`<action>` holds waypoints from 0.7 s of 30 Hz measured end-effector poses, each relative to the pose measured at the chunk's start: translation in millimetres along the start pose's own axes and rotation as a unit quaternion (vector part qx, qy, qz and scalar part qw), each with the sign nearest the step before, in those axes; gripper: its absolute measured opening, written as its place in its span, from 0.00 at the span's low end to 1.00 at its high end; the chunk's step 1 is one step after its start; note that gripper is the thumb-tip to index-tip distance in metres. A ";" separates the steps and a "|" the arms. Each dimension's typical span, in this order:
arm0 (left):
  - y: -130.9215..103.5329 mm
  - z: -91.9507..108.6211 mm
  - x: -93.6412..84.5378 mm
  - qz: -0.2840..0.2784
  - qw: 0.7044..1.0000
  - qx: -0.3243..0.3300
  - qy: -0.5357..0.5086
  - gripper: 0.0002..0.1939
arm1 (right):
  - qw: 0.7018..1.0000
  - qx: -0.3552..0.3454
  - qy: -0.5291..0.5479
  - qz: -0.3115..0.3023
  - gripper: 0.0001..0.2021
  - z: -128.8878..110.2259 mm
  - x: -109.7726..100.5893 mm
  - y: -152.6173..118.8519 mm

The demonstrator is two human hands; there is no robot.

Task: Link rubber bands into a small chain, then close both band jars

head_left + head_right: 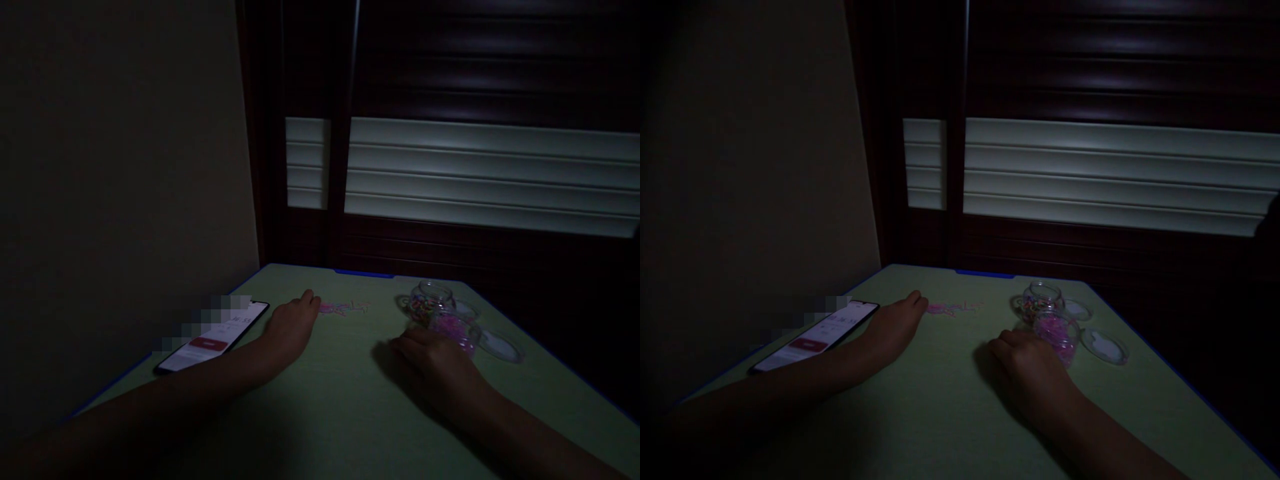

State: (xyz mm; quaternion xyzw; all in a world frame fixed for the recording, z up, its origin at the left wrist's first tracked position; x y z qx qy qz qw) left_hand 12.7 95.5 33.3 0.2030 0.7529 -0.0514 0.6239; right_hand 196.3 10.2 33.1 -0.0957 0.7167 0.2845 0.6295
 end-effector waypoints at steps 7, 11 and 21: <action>2.5 -2.3 4.4 0.023 1.000 0.007 -0.008 0.17 | 1.000 -0.001 -0.005 0.005 0.08 0.2 -0.3 -0.3; 3.0 -2.5 4.7 0.030 0.999 0.012 -0.009 0.16 | 1.000 0.002 -0.010 0.011 0.09 0.9 -0.5 -0.6; 6.6 -2.7 10.3 0.024 0.999 0.019 -0.025 0.14 | 1.000 -0.001 -0.011 0.016 0.09 -0.3 -0.9 -0.4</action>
Point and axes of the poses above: each hand's wrist, its own y-axis towards the middle knuckle, its own x-axis out of the palm, z = x × y, the point moved 7 cm from there along y, towards the middle knuckle, and after that the axes turned 7 degrees about -z, right-handed, at the moved point
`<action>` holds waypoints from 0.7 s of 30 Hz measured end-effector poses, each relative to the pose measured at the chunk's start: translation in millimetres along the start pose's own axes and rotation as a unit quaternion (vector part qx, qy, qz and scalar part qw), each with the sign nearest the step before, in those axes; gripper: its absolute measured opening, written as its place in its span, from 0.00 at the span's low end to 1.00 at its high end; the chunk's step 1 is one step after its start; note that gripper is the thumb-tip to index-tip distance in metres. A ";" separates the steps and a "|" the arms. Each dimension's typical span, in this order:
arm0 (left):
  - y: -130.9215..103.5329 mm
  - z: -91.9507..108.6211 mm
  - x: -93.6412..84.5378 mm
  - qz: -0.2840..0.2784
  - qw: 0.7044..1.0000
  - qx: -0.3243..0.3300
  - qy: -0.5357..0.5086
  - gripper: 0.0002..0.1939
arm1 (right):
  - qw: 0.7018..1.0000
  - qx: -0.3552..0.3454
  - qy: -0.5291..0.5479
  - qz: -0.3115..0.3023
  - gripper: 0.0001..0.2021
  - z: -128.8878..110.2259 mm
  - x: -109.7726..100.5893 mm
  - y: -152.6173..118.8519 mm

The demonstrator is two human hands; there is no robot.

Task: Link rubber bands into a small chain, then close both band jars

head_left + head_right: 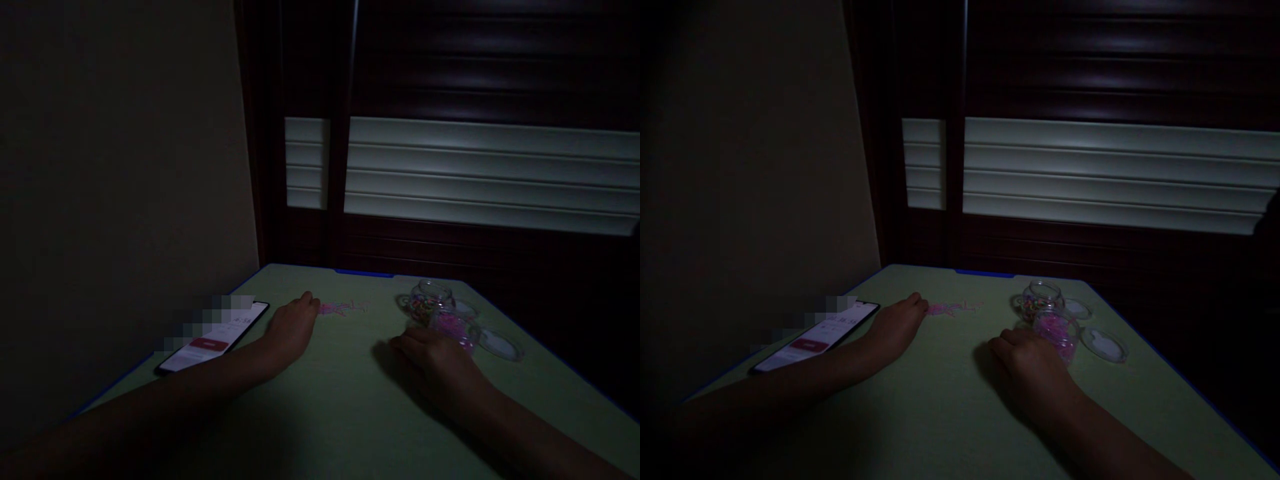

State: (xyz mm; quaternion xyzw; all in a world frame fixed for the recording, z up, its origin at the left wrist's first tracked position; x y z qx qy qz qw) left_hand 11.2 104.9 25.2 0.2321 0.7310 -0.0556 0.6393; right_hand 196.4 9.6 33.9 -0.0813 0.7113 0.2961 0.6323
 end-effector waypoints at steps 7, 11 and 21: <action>-0.7 3.3 -0.2 0.021 0.999 0.027 -0.008 0.12 | 1.000 0.004 -0.003 -0.012 0.09 1.8 0.2 -0.1; -0.1 5.5 -1.2 0.023 0.999 0.038 -0.031 0.12 | 1.000 0.004 -0.002 -0.007 0.09 2.5 -1.3 -0.3; -4.6 24.1 -12.1 0.081 0.988 0.128 -0.021 0.12 | 1.000 -0.006 0.010 0.004 0.09 -1.3 -5.9 -0.5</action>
Point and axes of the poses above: each hand's wrist, its own y-axis towards the middle knuckle, its own x-axis out of the palm, z = x × y, the point moved 7 cm from there along y, towards the middle knuckle, and after that the axes turned 7 degrees about -z, right-handed, at the moved point
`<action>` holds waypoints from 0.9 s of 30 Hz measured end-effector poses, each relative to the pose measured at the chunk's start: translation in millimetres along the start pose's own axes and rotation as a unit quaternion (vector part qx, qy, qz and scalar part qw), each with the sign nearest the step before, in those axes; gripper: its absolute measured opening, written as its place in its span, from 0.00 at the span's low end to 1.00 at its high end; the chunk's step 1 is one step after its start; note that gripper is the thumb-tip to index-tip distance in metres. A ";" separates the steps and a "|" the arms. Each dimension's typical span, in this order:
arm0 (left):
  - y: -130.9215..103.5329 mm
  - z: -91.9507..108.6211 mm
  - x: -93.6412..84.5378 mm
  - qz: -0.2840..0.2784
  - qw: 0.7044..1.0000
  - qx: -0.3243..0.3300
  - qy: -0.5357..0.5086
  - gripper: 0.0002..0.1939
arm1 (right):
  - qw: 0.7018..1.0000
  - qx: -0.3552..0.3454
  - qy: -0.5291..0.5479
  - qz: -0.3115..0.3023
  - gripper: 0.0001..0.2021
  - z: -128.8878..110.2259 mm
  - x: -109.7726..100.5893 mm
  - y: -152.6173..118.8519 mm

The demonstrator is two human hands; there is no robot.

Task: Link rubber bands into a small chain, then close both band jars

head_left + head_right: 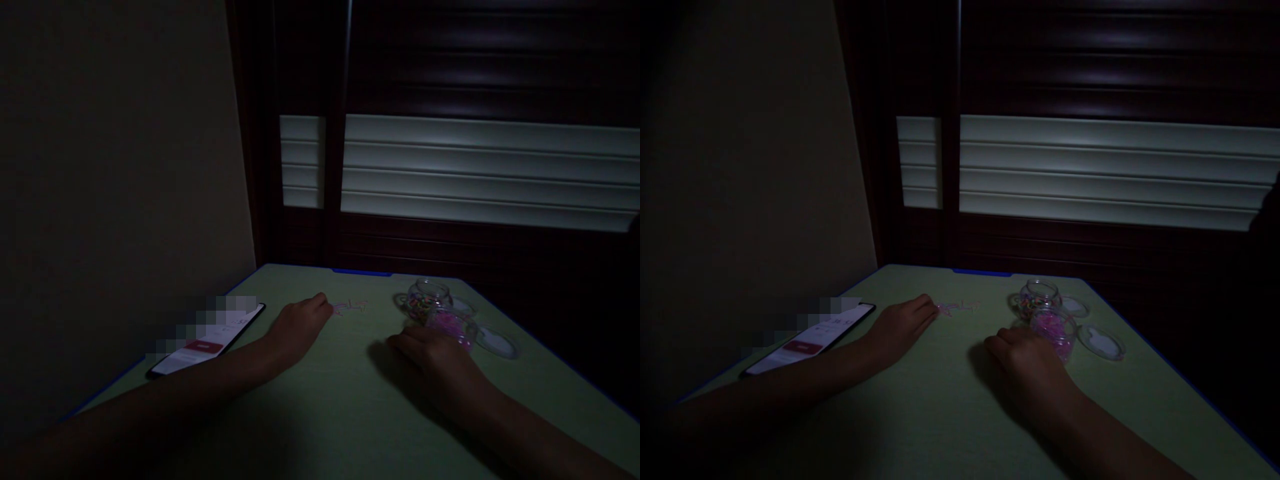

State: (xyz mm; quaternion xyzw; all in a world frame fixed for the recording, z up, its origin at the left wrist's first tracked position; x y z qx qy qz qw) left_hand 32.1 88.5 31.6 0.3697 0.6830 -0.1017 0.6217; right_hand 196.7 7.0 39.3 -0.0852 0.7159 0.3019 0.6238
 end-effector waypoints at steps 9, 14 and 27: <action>-20.8 39.1 -20.6 0.167 0.951 0.236 0.112 0.12 | 0.998 -0.035 -0.002 0.048 0.10 -7.8 -4.3 -3.0; -34.2 54.7 -32.4 0.213 0.915 0.321 0.119 0.10 | 0.992 -0.077 -0.022 0.101 0.13 -17.8 1.7 -5.2; -39.8 65.4 -38.4 0.242 0.895 0.351 0.131 0.06 | 0.986 -0.114 -0.043 0.112 0.09 -36.6 3.3 1.2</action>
Point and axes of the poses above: each hand's wrist, its own y-axis towards the middle knuckle, its own x-axis out of the palm, z = x × y, the point moved 7 cm from there along y, towards the middle knuckle, and after that the axes turned 7 degrees about -z, right-handed, at the moved point
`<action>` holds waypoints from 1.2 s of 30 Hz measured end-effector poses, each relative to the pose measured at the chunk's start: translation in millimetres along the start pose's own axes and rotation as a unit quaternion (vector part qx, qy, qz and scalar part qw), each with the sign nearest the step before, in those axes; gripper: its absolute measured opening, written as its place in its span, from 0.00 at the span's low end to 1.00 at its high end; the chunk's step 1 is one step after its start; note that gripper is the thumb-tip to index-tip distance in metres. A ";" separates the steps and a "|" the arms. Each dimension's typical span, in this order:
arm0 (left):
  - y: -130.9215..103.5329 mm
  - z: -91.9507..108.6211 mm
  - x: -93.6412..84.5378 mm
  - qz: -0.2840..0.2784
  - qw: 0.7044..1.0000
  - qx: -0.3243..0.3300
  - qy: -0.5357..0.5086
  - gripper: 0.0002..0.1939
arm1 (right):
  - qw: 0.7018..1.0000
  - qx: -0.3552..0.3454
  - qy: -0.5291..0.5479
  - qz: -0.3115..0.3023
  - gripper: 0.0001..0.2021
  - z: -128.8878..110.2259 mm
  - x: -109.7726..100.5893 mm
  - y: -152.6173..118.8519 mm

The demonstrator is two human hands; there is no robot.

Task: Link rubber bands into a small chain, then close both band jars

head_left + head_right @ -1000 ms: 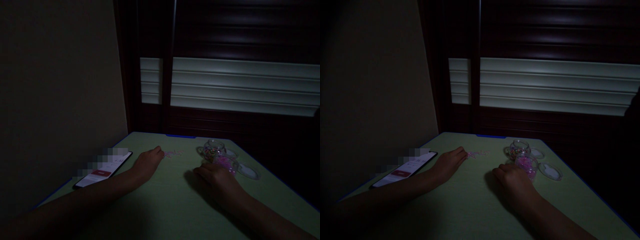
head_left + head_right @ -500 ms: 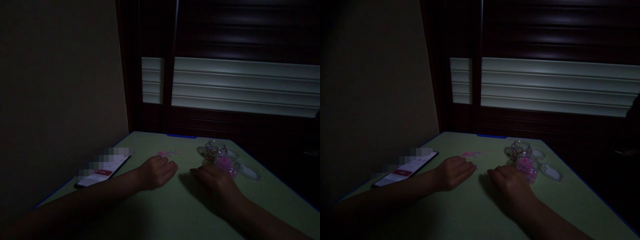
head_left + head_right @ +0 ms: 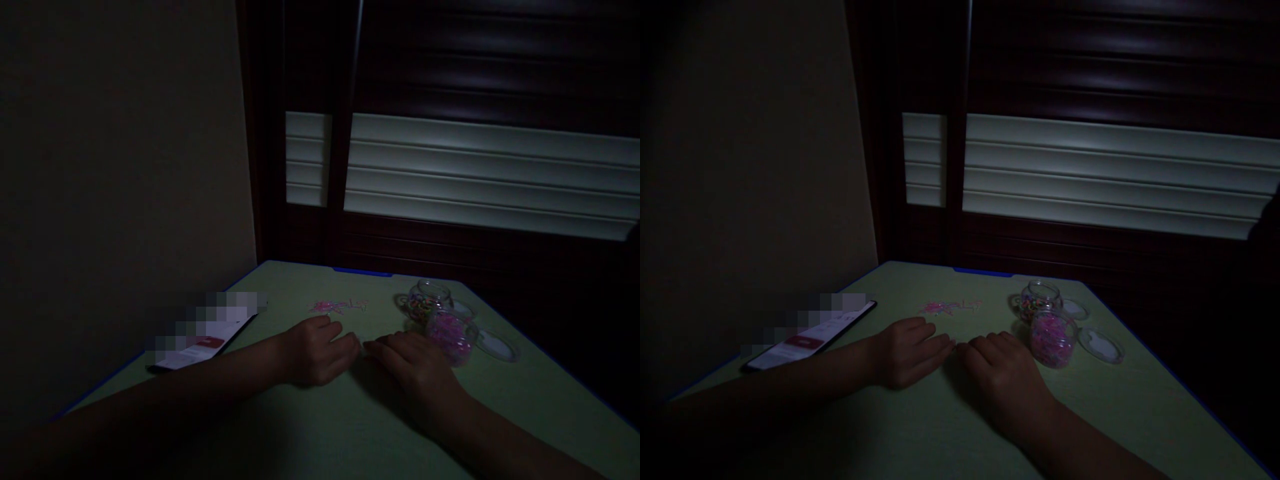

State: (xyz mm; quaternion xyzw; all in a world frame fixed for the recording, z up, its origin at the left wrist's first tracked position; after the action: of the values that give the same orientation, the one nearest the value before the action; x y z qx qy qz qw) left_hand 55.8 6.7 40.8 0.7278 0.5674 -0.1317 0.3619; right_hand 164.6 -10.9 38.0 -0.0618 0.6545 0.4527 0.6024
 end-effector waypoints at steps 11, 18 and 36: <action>0.6 3.0 -3.9 0.029 0.999 0.020 0.013 0.05 | 1.000 0.015 -0.006 0.019 0.05 -1.2 -2.3 3.4; 0.0 3.1 1.1 0.025 1.000 0.012 -0.003 0.04 | 1.000 -0.004 -0.008 0.019 0.06 -2.5 -2.0 3.1; -3.7 -0.5 12.7 -0.022 1.000 0.003 -0.016 0.05 | 0.997 0.014 -0.071 0.023 0.08 24.6 -26.4 -11.8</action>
State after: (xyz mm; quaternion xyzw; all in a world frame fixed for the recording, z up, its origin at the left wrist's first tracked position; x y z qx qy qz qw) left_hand 56.4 16.7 32.2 0.7138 0.5771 -0.1534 0.3659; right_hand 197.0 -13.6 57.5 -0.0059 0.6175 0.4603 0.6377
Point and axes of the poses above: each hand's wrist, its own y-axis towards the middle knuckle, its own x-axis out of the palm, z = x × y, the point moved 7 cm from there along y, towards the middle knuckle, and after that the axes turned 7 degrees about -z, right-handed, at the moved point
